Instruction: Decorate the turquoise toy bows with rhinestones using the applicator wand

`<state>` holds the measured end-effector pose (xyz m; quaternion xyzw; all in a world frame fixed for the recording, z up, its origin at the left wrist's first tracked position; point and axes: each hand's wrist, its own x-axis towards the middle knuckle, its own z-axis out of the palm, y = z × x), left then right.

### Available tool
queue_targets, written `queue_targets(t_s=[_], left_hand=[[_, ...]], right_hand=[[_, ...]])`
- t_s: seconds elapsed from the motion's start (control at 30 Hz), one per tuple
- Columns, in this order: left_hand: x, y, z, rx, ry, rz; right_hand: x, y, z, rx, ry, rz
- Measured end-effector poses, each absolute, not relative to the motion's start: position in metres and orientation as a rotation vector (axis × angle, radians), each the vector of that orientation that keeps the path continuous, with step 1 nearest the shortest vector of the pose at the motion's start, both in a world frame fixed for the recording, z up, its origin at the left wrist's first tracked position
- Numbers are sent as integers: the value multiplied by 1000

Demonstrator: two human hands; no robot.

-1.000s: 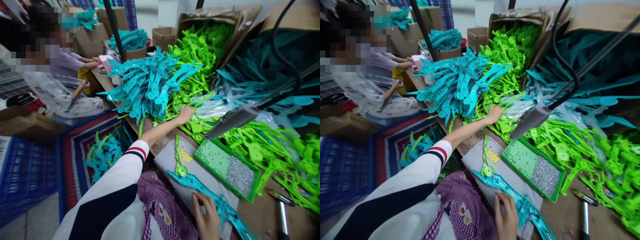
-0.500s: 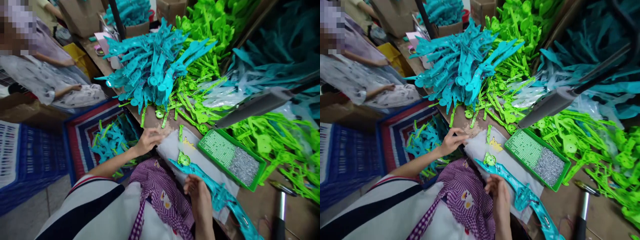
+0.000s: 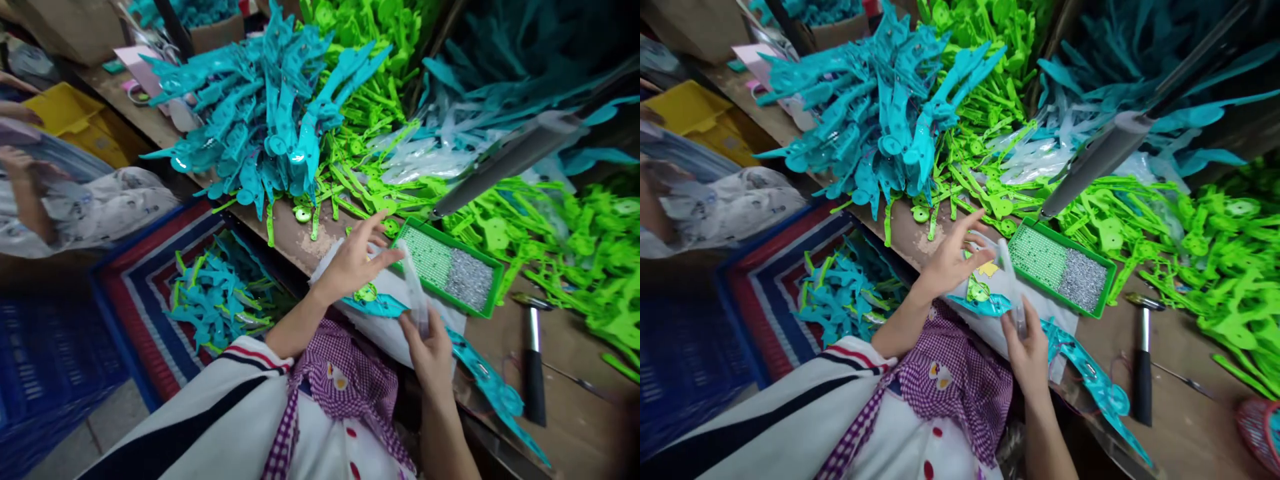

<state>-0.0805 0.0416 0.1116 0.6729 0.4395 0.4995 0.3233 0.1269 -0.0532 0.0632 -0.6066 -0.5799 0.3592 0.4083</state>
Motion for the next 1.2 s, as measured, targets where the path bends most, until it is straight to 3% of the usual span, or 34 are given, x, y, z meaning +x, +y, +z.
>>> queue_targets(t_s=[0.1,0.23,0.4,0.53,0.67,0.97,1.2], left_hand=[[-50,42,121,1649,1002,1038],[-36,5,91,1379,868,888],[-79,0,47,972,970,1015],[-128,31,35,748,1149,1169],[-146,42,34,639,1290,1314],[-150,0,27,547,1333,1270],[-136,-5,23,502,1264,1240]], right_hand=[[130,-51,63,-1663,-1618,311],[130,-60,56,-1652,-2043,-85],[146,-59,71,-1321,-2477,336],[147,-31,92,-1318,-2353,586],[110,31,80,-1240,-2377,919],[43,103,48,-1726,-2191,935],[47,114,20,-1564,-2157,1081]])
